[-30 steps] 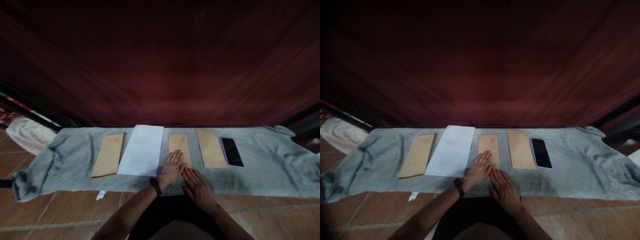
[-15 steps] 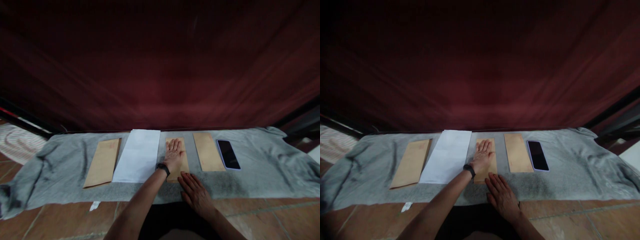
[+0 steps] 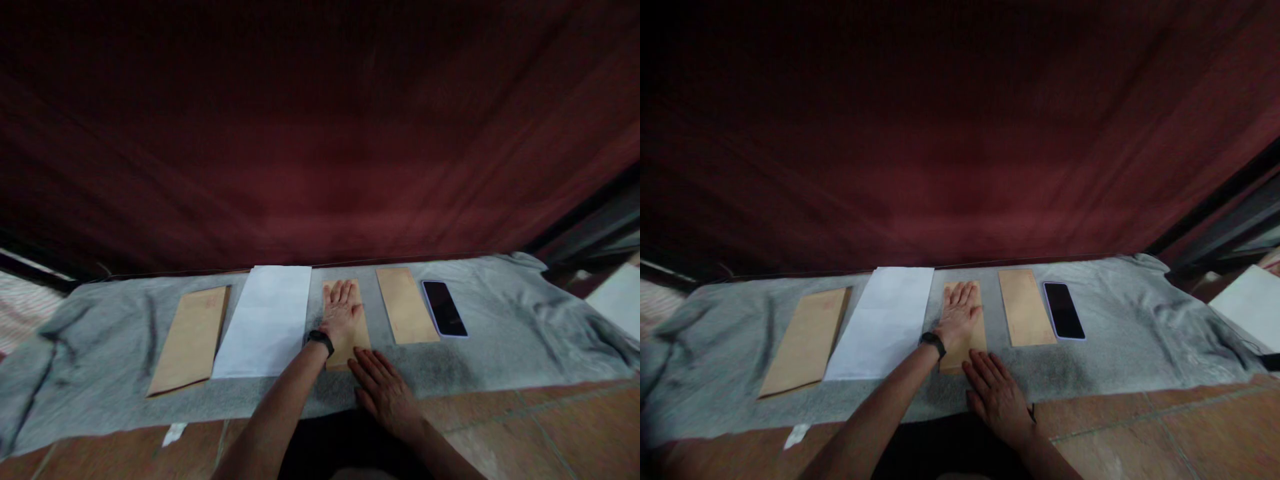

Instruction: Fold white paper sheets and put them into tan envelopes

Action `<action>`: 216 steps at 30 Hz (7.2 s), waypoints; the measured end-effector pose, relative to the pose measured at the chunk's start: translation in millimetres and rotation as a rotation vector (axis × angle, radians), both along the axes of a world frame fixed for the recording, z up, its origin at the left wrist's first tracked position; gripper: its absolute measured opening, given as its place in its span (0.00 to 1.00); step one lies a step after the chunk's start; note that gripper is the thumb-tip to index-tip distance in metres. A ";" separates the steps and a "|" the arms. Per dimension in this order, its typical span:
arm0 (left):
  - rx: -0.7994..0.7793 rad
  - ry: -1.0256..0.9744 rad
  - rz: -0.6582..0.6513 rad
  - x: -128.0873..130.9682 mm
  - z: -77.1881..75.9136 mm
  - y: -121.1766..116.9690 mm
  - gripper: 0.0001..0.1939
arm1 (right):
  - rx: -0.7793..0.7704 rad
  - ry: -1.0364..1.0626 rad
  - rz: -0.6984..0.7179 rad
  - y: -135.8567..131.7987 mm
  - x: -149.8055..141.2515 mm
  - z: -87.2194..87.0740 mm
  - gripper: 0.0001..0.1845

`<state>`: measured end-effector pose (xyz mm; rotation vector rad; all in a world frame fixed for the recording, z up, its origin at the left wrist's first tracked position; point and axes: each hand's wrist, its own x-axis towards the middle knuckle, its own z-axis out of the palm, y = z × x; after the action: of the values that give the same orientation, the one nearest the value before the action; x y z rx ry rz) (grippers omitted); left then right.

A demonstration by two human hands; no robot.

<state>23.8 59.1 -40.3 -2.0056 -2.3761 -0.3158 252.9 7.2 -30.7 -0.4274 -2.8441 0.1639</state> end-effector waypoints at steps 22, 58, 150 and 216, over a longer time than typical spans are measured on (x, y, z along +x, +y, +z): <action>0.046 0.051 -0.044 9.0 0.3 -16.5 0.35 | -0.006 0.069 -0.022 -0.7 0.2 -2.2 0.33; 0.109 0.068 -0.100 18.9 -1.9 -44.4 0.32 | -0.092 0.040 -0.022 0.5 -2.0 0.9 0.32; 0.025 0.041 -0.405 22.8 16.9 -169.6 0.34 | -0.081 0.045 -0.220 105.6 -123.0 -16.8 0.28; -0.002 -0.009 0.041 17.0 0.5 -33.2 0.30 | -0.161 0.150 -0.230 28.8 -29.2 -5.9 0.29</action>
<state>40.8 25.9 -39.7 -1.9583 -2.4202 -0.3224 223.7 36.0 -36.6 -0.7388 -2.6198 0.3652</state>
